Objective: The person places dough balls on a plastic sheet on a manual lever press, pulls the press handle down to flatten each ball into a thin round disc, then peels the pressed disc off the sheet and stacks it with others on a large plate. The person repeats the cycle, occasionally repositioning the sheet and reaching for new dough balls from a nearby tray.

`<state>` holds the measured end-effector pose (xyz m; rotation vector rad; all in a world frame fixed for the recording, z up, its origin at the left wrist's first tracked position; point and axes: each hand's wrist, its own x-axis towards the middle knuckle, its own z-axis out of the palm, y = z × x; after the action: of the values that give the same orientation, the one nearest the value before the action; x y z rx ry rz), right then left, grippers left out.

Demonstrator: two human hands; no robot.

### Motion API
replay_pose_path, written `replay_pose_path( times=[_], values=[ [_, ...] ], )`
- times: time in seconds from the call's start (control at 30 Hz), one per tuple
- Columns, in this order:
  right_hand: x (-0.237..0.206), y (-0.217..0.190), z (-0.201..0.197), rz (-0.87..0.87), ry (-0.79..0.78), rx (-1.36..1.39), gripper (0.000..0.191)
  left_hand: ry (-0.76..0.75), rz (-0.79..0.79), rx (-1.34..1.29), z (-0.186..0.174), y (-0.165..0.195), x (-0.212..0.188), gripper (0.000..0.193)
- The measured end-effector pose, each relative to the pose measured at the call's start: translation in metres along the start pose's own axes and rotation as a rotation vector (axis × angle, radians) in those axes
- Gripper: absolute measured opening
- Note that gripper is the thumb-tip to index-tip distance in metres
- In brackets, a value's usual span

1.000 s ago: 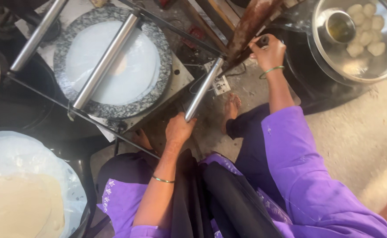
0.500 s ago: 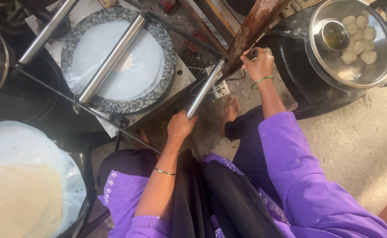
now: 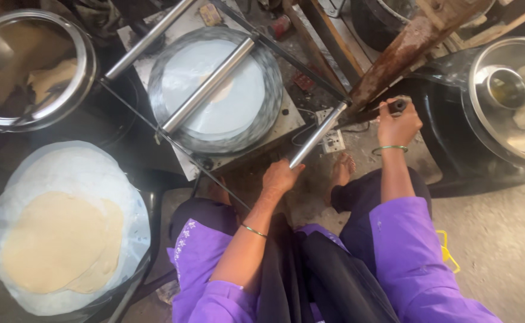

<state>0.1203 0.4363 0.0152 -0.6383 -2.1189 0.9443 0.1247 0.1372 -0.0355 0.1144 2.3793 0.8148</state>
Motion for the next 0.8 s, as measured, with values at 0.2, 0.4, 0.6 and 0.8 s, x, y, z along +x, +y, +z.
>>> replay_pose_path(
  times=[0.2,0.4,0.6,0.8],
  values=[
    [0.01,-0.001,0.008,0.028,-0.049,0.0,0.015,-0.032,-0.014,-0.023,0.001,-0.001,0.002,0.061],
    [0.02,0.006,0.018,-0.082,-0.055,-0.077,0.017,-0.017,0.02,-0.003,0.004,-0.005,0.004,0.061],
    [0.021,0.0,0.024,0.06,-0.136,-0.029,0.017,0.002,0.046,-0.028,0.003,-0.006,0.001,0.058],
    [0.02,0.001,0.026,0.044,-0.16,-0.033,0.018,0.027,0.049,-0.012,0.005,-0.005,-0.003,0.056]
  ],
)
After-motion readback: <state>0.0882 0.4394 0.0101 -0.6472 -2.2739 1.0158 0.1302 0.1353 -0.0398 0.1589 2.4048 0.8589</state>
